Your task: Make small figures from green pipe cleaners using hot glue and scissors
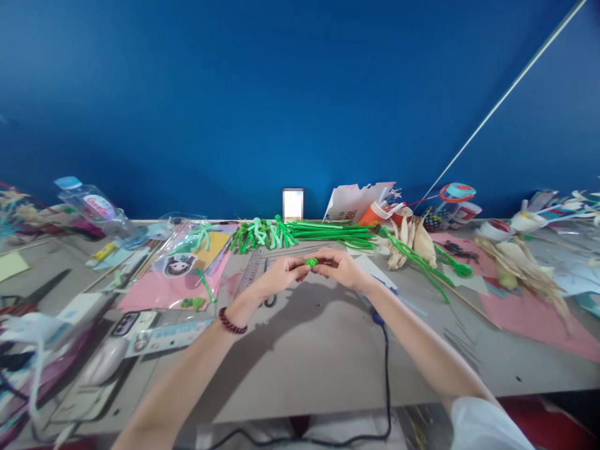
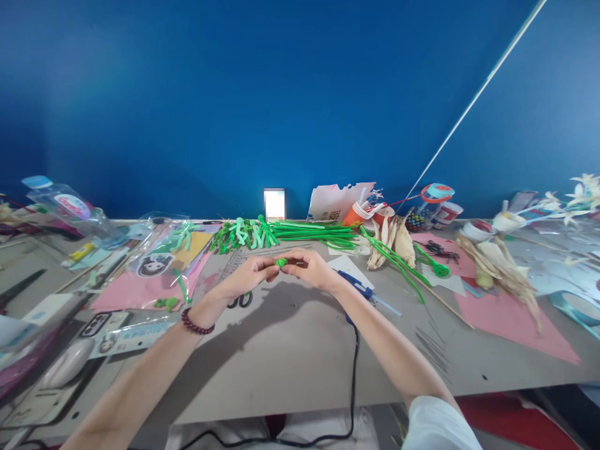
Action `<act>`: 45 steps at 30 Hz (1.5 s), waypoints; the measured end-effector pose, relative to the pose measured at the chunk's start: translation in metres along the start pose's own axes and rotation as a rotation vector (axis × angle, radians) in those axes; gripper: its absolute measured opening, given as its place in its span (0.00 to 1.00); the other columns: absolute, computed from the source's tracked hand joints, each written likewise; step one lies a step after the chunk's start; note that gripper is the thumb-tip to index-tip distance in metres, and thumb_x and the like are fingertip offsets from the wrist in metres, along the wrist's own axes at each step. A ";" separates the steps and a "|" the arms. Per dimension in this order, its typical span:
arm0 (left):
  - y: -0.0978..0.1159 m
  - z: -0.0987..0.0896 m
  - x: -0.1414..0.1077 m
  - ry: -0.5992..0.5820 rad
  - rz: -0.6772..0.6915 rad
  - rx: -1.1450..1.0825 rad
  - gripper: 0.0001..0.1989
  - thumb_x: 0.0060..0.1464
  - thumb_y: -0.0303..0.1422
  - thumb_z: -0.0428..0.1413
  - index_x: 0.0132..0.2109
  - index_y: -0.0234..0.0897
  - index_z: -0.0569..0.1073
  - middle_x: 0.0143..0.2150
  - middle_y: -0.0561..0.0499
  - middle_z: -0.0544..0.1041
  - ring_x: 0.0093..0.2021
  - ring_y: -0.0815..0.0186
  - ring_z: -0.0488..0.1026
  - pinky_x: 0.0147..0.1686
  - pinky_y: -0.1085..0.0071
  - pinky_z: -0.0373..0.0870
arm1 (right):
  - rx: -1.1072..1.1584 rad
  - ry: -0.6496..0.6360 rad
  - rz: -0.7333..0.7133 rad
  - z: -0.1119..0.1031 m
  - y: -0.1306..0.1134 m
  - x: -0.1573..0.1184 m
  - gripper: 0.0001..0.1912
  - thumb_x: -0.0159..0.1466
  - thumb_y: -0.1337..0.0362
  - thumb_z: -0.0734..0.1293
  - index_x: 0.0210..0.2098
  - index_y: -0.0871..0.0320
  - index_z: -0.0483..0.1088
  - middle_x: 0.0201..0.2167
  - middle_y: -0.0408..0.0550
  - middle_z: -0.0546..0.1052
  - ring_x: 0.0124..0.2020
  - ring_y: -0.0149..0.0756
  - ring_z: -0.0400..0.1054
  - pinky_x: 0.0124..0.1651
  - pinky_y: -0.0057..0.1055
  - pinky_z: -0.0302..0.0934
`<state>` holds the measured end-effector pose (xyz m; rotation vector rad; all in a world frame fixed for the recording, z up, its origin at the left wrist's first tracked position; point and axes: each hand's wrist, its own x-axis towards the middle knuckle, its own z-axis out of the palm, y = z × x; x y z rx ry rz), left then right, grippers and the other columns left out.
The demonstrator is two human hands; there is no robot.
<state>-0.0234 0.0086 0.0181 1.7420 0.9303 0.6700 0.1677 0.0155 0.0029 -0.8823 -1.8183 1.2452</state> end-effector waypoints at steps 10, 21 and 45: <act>0.007 -0.005 -0.007 -0.032 0.017 -0.110 0.19 0.55 0.44 0.49 0.24 0.34 0.65 0.22 0.55 0.61 0.24 0.72 0.54 0.24 0.72 0.50 | -0.190 0.013 -0.181 0.001 -0.010 -0.004 0.12 0.61 0.59 0.65 0.43 0.55 0.73 0.31 0.46 0.68 0.31 0.31 0.63 0.32 0.28 0.60; 0.005 0.002 -0.005 0.067 -0.013 -0.064 0.14 0.54 0.37 0.48 0.23 0.35 0.63 0.21 0.57 0.58 0.22 0.73 0.52 0.22 0.73 0.49 | -0.206 0.025 -0.206 0.004 -0.004 -0.004 0.14 0.62 0.60 0.65 0.46 0.53 0.72 0.31 0.45 0.66 0.30 0.31 0.63 0.30 0.28 0.59; -0.007 0.017 -0.003 -0.306 -0.108 -0.736 0.17 0.56 0.44 0.50 0.29 0.34 0.69 0.21 0.58 0.51 0.22 0.73 0.52 0.27 0.72 0.58 | 0.022 0.001 -0.227 -0.008 -0.001 0.002 0.13 0.57 0.54 0.69 0.33 0.58 0.75 0.30 0.47 0.72 0.34 0.34 0.67 0.40 0.33 0.62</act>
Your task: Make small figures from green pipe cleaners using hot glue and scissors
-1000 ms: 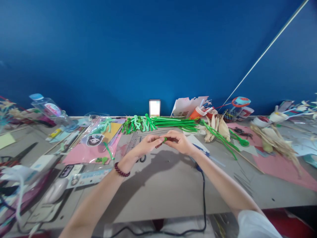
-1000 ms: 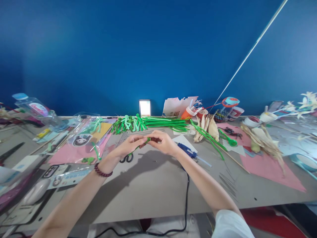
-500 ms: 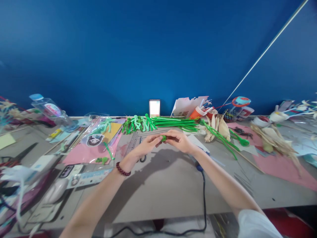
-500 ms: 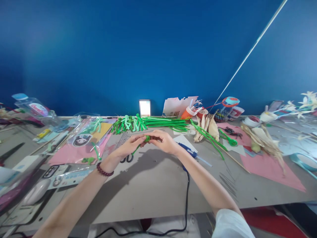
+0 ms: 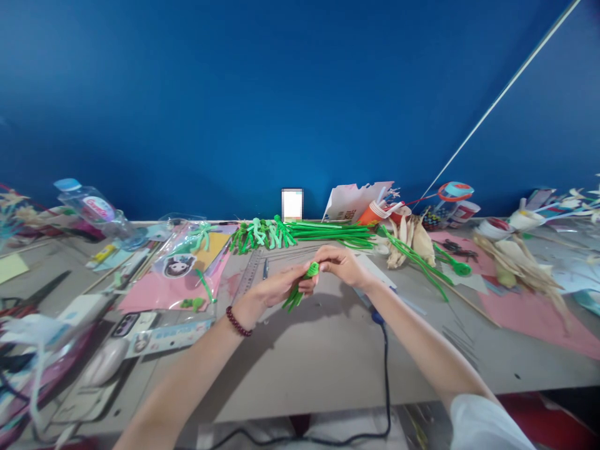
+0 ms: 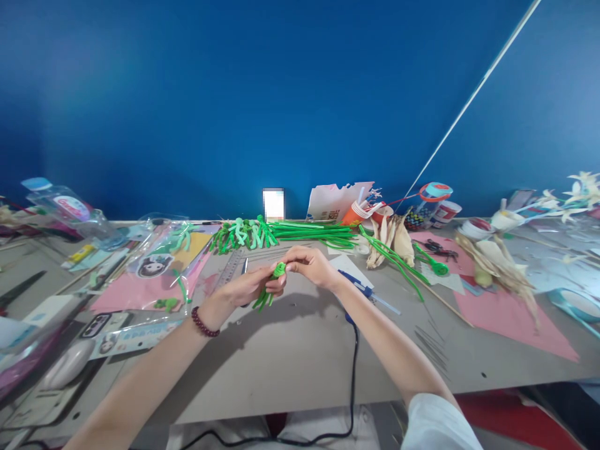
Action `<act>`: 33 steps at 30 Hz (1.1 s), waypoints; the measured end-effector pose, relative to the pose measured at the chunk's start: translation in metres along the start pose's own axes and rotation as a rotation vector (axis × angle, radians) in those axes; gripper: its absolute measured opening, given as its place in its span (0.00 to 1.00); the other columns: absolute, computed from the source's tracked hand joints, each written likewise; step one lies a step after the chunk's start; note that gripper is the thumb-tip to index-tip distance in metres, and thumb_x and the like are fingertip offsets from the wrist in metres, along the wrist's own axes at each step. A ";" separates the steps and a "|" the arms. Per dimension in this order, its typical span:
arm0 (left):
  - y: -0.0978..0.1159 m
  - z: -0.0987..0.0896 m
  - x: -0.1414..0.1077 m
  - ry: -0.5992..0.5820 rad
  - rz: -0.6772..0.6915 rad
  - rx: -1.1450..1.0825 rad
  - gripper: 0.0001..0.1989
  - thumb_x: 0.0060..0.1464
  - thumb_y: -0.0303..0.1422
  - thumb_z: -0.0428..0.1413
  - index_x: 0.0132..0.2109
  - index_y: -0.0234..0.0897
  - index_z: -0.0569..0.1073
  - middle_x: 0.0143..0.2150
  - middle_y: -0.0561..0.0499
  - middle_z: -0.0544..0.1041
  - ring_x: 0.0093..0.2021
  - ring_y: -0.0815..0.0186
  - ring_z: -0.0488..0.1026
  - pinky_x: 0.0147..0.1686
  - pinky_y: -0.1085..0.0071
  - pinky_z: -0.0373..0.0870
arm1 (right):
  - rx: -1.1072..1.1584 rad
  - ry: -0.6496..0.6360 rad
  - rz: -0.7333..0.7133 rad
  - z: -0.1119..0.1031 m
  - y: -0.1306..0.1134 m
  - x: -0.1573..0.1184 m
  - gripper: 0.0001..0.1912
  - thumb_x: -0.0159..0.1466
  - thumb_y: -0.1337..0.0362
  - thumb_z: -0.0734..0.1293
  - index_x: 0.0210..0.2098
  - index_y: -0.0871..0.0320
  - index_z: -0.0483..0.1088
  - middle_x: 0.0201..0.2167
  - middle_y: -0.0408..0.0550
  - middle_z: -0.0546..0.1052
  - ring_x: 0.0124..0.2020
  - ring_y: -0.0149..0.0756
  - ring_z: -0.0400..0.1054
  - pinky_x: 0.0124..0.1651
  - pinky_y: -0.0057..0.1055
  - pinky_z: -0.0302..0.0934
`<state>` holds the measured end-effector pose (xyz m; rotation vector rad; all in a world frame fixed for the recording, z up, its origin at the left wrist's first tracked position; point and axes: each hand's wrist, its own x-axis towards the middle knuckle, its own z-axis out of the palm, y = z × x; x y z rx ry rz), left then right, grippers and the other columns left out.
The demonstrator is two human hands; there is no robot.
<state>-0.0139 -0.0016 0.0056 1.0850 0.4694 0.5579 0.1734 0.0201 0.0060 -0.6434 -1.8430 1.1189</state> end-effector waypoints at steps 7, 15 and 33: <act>0.004 0.003 0.001 0.253 0.142 0.281 0.20 0.53 0.47 0.51 0.31 0.33 0.72 0.22 0.55 0.62 0.24 0.72 0.59 0.27 0.72 0.58 | 0.056 0.039 0.100 0.005 0.002 -0.001 0.13 0.58 0.55 0.68 0.36 0.58 0.72 0.31 0.44 0.69 0.28 0.30 0.66 0.36 0.31 0.63; 0.004 0.007 0.005 0.539 0.274 0.492 0.19 0.49 0.48 0.54 0.27 0.34 0.69 0.20 0.56 0.65 0.21 0.74 0.58 0.22 0.75 0.53 | -0.211 0.186 0.058 0.008 0.007 -0.001 0.09 0.60 0.59 0.66 0.36 0.56 0.72 0.33 0.47 0.73 0.34 0.34 0.67 0.38 0.32 0.63; 0.001 0.002 0.002 0.405 0.201 0.384 0.23 0.53 0.50 0.49 0.30 0.32 0.71 0.21 0.55 0.62 0.22 0.72 0.57 0.22 0.75 0.53 | -0.018 0.151 0.085 0.005 -0.003 -0.001 0.09 0.57 0.58 0.69 0.32 0.57 0.76 0.31 0.47 0.73 0.33 0.34 0.68 0.36 0.31 0.63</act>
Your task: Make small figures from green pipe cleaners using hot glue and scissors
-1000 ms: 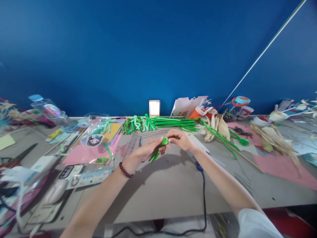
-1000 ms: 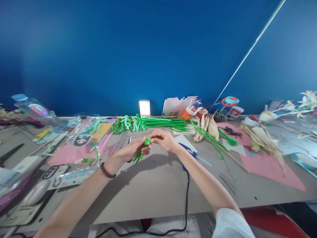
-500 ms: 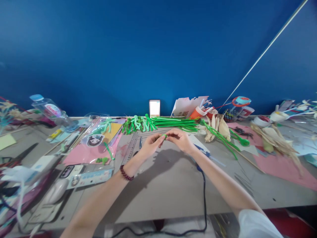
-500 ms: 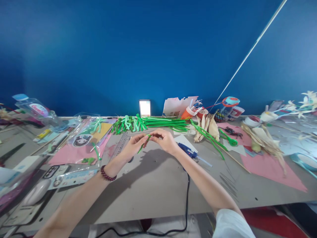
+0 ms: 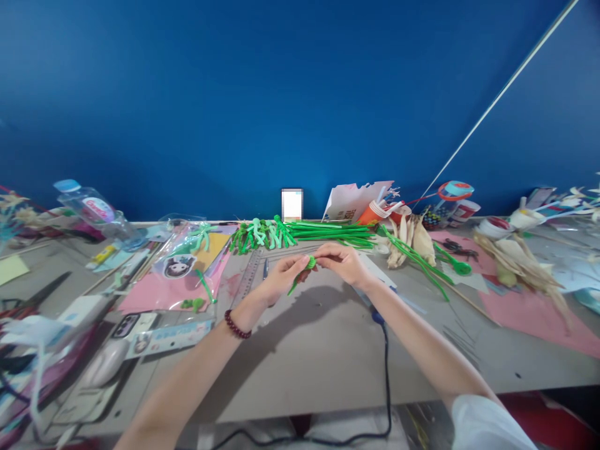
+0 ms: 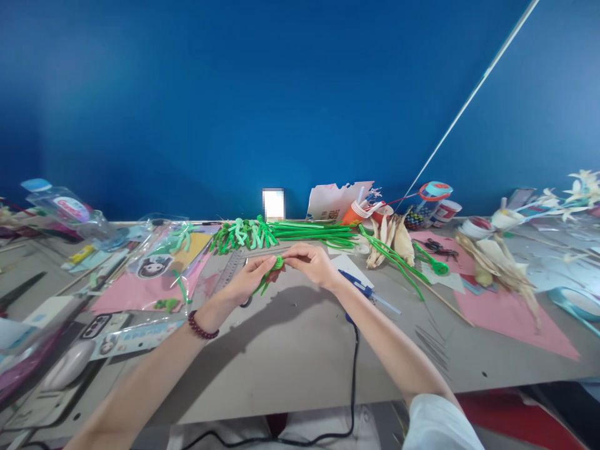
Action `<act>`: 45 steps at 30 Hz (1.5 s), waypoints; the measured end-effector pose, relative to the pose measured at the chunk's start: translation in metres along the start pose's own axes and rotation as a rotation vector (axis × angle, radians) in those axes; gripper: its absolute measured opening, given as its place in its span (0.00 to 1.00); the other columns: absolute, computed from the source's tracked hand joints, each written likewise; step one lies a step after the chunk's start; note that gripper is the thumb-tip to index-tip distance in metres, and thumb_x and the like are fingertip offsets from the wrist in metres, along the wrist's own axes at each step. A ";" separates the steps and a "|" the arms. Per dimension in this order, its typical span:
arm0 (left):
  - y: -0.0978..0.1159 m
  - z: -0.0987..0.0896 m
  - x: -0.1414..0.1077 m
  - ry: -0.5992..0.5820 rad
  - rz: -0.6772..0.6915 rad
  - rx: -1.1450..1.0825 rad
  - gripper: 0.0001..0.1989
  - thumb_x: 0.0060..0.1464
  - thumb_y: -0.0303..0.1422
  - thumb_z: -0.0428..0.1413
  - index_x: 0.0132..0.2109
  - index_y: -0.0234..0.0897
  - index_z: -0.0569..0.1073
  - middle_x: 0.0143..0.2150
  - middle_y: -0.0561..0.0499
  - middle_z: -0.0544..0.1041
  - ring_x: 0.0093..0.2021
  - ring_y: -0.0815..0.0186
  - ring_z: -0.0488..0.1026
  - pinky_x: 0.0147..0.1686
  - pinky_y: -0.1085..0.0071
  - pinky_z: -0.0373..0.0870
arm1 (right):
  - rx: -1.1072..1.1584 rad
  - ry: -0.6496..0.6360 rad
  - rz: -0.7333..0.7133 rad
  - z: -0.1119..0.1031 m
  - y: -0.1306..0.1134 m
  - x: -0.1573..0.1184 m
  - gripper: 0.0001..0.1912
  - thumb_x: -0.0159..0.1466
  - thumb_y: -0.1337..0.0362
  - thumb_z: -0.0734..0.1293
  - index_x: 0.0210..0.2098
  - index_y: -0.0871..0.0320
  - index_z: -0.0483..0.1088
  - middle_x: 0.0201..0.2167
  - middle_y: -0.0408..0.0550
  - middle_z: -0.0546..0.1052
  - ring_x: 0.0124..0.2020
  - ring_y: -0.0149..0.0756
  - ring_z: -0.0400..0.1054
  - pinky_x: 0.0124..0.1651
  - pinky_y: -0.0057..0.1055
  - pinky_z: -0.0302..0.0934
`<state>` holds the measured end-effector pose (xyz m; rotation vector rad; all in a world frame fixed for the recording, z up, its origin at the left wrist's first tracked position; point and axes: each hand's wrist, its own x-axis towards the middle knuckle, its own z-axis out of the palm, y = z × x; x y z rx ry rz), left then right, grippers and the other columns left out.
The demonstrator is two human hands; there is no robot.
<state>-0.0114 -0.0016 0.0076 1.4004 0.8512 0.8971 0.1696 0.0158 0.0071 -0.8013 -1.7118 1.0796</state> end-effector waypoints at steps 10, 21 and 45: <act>0.001 -0.001 -0.001 -0.099 0.041 -0.005 0.24 0.54 0.50 0.48 0.28 0.32 0.71 0.22 0.53 0.66 0.24 0.72 0.61 0.27 0.73 0.59 | 0.277 -0.115 0.170 0.002 -0.012 -0.003 0.12 0.53 0.58 0.72 0.28 0.59 0.69 0.25 0.42 0.70 0.28 0.30 0.66 0.35 0.31 0.62; -0.011 0.001 0.007 0.262 0.274 0.062 0.15 0.43 0.40 0.63 0.36 0.35 0.74 0.35 0.48 0.75 0.36 0.66 0.70 0.38 0.70 0.67 | -0.025 0.122 0.008 0.010 -0.003 -0.004 0.09 0.56 0.58 0.68 0.30 0.58 0.70 0.31 0.45 0.70 0.33 0.32 0.65 0.36 0.29 0.61; 0.003 -0.001 -0.001 0.027 0.079 -0.035 0.20 0.47 0.47 0.57 0.22 0.33 0.70 0.18 0.55 0.66 0.20 0.75 0.60 0.21 0.76 0.56 | 0.109 -0.082 0.053 0.002 -0.010 -0.005 0.10 0.55 0.60 0.71 0.37 0.53 0.76 0.34 0.45 0.70 0.34 0.32 0.66 0.34 0.29 0.62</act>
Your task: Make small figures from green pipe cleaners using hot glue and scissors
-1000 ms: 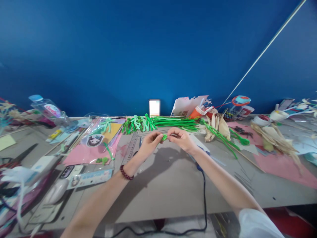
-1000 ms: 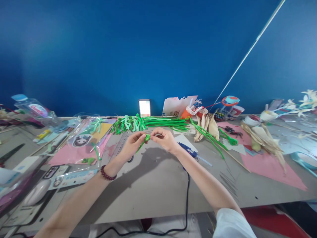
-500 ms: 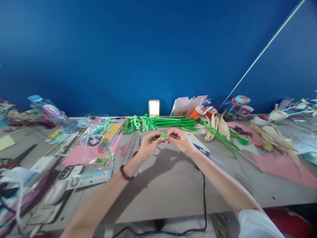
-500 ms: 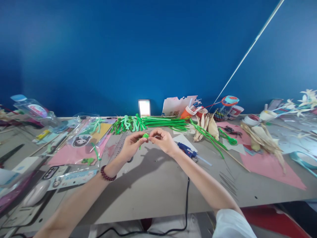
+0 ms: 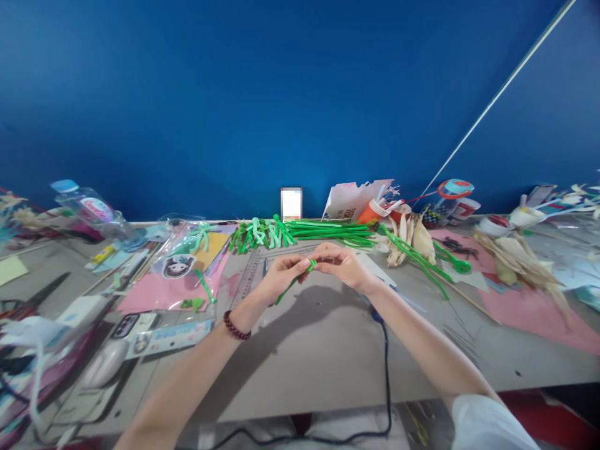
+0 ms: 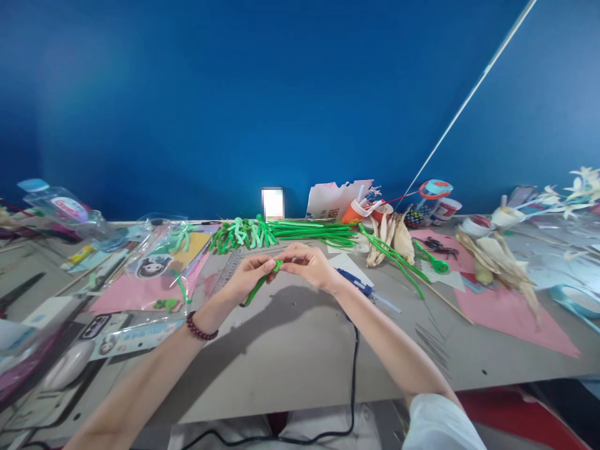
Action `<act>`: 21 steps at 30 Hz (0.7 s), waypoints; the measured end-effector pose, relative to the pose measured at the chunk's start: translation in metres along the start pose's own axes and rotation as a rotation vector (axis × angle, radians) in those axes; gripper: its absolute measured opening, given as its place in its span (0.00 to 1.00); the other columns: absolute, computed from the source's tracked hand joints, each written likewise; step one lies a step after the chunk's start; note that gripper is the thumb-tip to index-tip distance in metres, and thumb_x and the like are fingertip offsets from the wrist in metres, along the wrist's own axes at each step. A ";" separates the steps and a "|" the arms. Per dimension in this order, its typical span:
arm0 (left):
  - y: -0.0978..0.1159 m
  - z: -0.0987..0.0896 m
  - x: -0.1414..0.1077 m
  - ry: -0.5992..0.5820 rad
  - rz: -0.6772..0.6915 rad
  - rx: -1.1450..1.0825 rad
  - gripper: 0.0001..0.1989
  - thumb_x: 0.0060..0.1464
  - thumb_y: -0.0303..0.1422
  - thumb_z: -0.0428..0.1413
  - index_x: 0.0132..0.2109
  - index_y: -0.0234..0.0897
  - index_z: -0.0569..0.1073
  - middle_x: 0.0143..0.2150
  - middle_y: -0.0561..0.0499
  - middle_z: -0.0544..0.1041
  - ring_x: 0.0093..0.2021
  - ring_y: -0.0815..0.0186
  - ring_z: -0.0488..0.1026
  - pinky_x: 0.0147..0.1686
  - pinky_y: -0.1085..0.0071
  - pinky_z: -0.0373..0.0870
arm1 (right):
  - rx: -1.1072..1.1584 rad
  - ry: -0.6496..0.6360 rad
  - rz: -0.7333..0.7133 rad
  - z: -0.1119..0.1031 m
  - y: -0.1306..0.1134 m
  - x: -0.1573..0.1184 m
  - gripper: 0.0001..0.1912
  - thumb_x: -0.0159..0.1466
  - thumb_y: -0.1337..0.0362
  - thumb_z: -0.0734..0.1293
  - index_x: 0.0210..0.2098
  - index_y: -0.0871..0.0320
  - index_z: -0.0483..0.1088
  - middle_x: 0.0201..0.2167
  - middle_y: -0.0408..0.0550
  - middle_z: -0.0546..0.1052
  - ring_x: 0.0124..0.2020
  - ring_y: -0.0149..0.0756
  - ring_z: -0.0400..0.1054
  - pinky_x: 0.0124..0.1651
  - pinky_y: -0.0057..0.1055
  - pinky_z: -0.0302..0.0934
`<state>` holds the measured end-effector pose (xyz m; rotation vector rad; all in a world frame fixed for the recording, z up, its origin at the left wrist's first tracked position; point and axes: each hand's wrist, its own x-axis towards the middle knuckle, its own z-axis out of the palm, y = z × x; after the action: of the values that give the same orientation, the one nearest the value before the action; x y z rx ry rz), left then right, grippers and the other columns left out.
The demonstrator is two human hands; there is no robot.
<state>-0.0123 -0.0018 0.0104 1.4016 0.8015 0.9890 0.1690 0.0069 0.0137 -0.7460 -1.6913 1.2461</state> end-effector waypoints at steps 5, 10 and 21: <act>0.000 0.002 0.001 -0.026 -0.097 -0.115 0.20 0.46 0.47 0.58 0.24 0.32 0.71 0.18 0.54 0.66 0.19 0.75 0.60 0.22 0.76 0.57 | -0.092 0.019 -0.046 0.000 -0.003 0.000 0.10 0.55 0.62 0.71 0.37 0.53 0.77 0.33 0.46 0.71 0.35 0.33 0.66 0.36 0.30 0.62; 0.002 0.002 0.000 -0.067 -0.181 -0.217 0.20 0.46 0.48 0.58 0.25 0.31 0.71 0.20 0.53 0.68 0.21 0.74 0.62 0.24 0.75 0.59 | -0.106 0.040 -0.005 0.000 -0.004 0.000 0.10 0.54 0.60 0.71 0.36 0.55 0.76 0.34 0.46 0.72 0.35 0.33 0.68 0.35 0.30 0.63; 0.004 0.001 0.002 0.080 0.040 0.236 0.10 0.50 0.38 0.56 0.33 0.33 0.73 0.26 0.53 0.72 0.25 0.70 0.67 0.28 0.73 0.62 | -0.132 0.186 0.013 0.000 0.004 0.004 0.09 0.55 0.62 0.69 0.36 0.56 0.75 0.36 0.47 0.72 0.37 0.34 0.67 0.35 0.29 0.64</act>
<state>-0.0104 -0.0007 0.0146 1.5928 0.9780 1.0110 0.1670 0.0110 0.0110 -0.9241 -1.6281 1.0468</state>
